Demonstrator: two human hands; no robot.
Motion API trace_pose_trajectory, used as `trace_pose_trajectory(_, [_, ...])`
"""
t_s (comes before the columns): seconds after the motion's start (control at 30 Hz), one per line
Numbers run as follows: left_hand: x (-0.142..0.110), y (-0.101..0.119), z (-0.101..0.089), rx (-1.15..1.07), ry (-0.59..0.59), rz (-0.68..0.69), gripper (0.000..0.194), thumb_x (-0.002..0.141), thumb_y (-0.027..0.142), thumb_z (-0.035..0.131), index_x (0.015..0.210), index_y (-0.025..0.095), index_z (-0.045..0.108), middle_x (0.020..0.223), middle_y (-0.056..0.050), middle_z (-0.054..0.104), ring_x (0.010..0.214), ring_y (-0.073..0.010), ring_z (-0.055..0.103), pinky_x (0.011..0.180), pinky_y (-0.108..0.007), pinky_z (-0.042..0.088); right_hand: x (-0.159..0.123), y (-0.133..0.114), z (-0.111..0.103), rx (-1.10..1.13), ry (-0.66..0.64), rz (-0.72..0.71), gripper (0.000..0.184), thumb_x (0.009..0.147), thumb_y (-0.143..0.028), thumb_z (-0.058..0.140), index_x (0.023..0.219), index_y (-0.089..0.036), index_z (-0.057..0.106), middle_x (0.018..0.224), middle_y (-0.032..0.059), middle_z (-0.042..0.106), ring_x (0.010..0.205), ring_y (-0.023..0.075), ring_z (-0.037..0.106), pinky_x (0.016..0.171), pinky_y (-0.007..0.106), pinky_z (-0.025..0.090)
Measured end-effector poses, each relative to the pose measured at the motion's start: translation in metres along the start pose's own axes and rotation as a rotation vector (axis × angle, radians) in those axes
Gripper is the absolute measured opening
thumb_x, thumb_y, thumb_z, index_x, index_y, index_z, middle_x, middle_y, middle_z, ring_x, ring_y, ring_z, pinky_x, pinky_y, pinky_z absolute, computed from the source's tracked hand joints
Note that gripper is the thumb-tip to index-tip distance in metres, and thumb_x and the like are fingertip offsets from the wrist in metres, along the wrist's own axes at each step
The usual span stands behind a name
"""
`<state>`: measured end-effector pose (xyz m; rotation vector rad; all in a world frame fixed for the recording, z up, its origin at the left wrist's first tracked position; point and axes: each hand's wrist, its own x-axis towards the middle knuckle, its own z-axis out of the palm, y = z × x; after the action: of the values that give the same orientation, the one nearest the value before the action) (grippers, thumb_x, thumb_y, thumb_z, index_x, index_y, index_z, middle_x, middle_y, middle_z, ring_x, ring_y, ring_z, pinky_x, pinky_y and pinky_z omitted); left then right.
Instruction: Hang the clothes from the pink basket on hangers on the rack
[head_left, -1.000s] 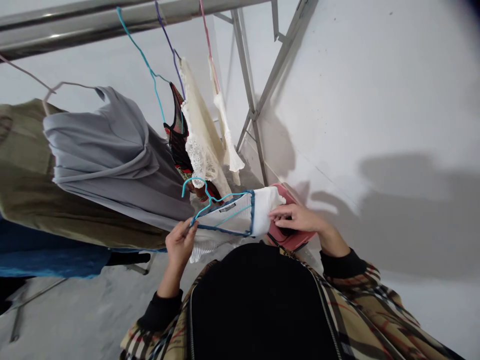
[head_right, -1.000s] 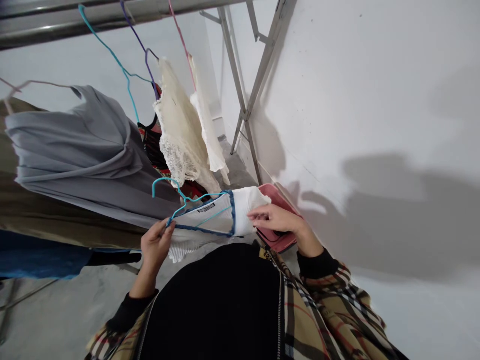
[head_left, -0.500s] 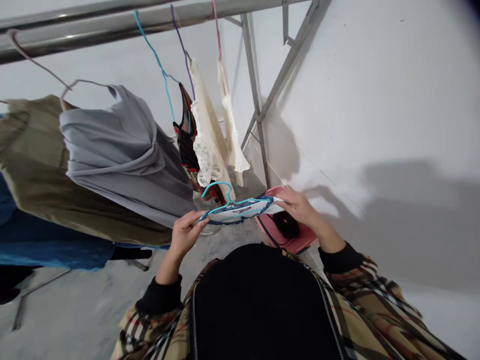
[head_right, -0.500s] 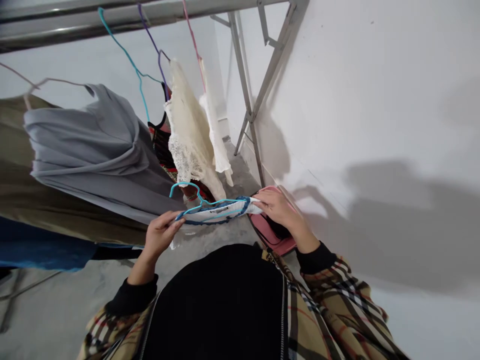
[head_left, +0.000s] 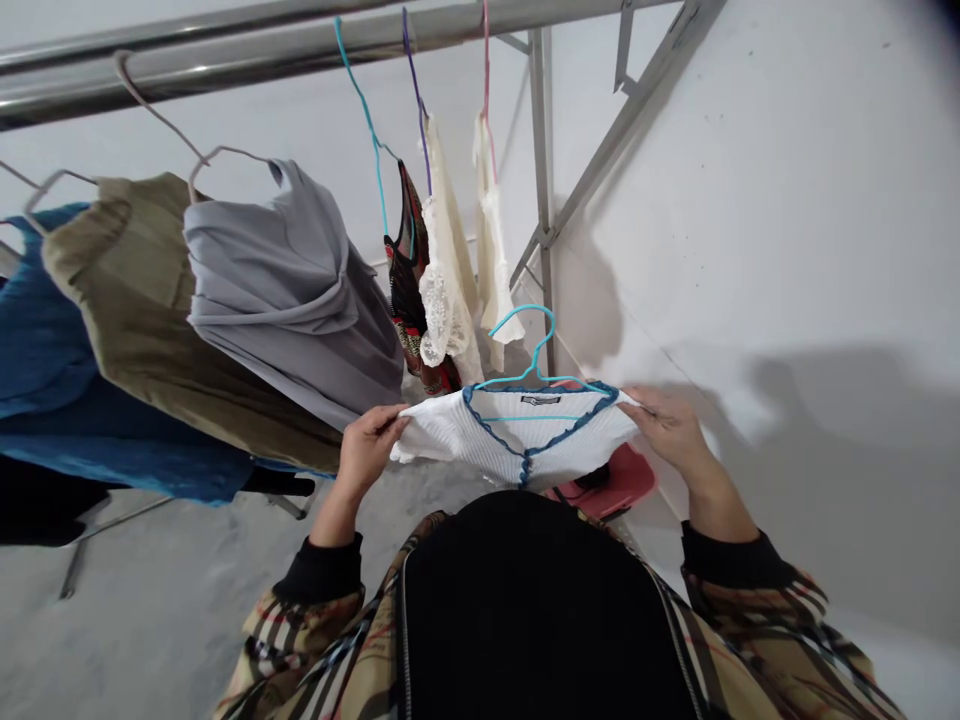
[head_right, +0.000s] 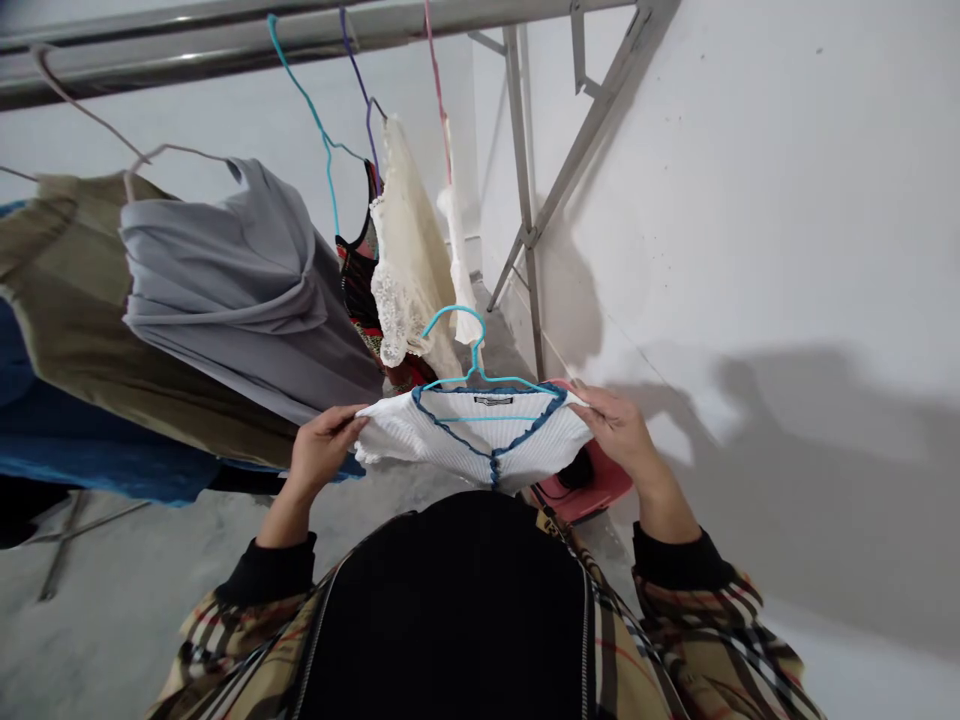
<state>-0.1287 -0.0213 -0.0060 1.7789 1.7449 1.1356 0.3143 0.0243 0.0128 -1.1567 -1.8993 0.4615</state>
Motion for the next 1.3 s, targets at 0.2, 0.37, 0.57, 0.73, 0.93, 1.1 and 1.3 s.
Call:
trace_pose_trajectory(0.2, [0.004, 0.004, -0.012, -0.180, 0.158, -0.168, 0.028, 0.075, 0.041, 0.073, 0.090, 0.017, 0.077, 0.080, -0.004, 0.074, 0.064, -0.0137, 0.062, 0.062, -0.025, 0.051, 0.000, -0.001, -0.017, -0.036, -0.059, 0.003, 0.028, 0.089, -0.044, 0.059, 0.097, -0.024, 0.077, 0.095, 0.0047, 0.079, 0.081, 0.0223, 0.074, 0.076, 0.034, 0.060])
trace_pose_trajectory(0.37, [0.006, 0.007, -0.002, -0.072, 0.349, -0.017, 0.030, 0.080, 0.039, 0.070, 0.100, 0.017, 0.073, 0.098, -0.008, 0.072, 0.090, -0.0199, 0.066, 0.082, -0.034, 0.053, -0.004, -0.009, -0.021, -0.011, -0.018, 0.064, 0.026, 0.089, -0.043, 0.060, 0.093, -0.024, 0.078, 0.086, 0.0030, 0.079, 0.074, 0.0214, 0.074, 0.066, 0.032, 0.059])
trace_pose_trajectory(0.57, [0.005, 0.038, 0.037, 0.139, 0.052, 0.437, 0.028, 0.092, 0.032, 0.058, 0.116, 0.022, 0.068, 0.101, -0.008, 0.070, 0.094, -0.0188, 0.063, 0.086, -0.034, 0.049, -0.003, -0.020, -0.012, 0.046, -0.061, 0.045, 0.024, 0.089, -0.042, 0.061, 0.092, -0.026, 0.078, 0.088, 0.0017, 0.079, 0.078, 0.0210, 0.074, 0.075, 0.033, 0.060])
trace_pose_trajectory(0.73, [0.001, 0.046, 0.051, 0.081, 0.062, 0.487, 0.024, 0.094, 0.025, 0.055, 0.112, 0.021, 0.070, 0.069, 0.000, 0.058, 0.062, -0.0101, 0.055, 0.060, -0.021, 0.044, -0.002, -0.026, -0.014, 0.065, -0.119, 0.030, 0.027, 0.091, -0.041, 0.058, 0.097, -0.023, 0.077, 0.095, 0.0047, 0.078, 0.087, 0.0205, 0.072, 0.086, 0.035, 0.058])
trace_pose_trajectory(0.93, [0.001, 0.055, 0.051, 0.279, -0.048, 0.617, 0.023, 0.093, 0.026, 0.057, 0.109, 0.029, 0.073, 0.071, 0.000, 0.063, 0.065, -0.0095, 0.056, 0.059, -0.019, 0.040, -0.003, -0.026, -0.014, 0.135, -0.149, -0.035, 0.022, 0.092, -0.033, 0.058, 0.102, -0.025, 0.075, 0.090, 0.0049, 0.073, 0.084, 0.0167, 0.068, 0.076, 0.030, 0.056])
trace_pose_trajectory(1.1, [0.005, 0.055, 0.054, 0.126, -0.019, 0.445, 0.025, 0.094, 0.034, 0.054, 0.105, 0.024, 0.075, 0.065, 0.000, 0.060, 0.063, -0.0110, 0.057, 0.060, -0.021, 0.043, -0.008, -0.019, -0.019, 0.015, -0.262, 0.080, 0.030, 0.085, -0.043, 0.066, 0.106, -0.023, 0.074, 0.097, 0.0072, 0.075, 0.091, 0.0213, 0.069, 0.082, 0.035, 0.056])
trace_pose_trajectory(1.3, [0.008, 0.056, 0.052, -0.056, 0.028, 0.378, 0.023, 0.091, 0.035, 0.059, 0.099, 0.022, 0.076, 0.061, 0.001, 0.059, 0.057, -0.0112, 0.054, 0.057, -0.022, 0.044, -0.026, -0.016, -0.038, 0.070, -0.250, 0.244, 0.041, 0.087, -0.056, 0.056, 0.079, -0.020, 0.075, 0.075, 0.0047, 0.075, 0.070, 0.0213, 0.070, 0.066, 0.031, 0.059])
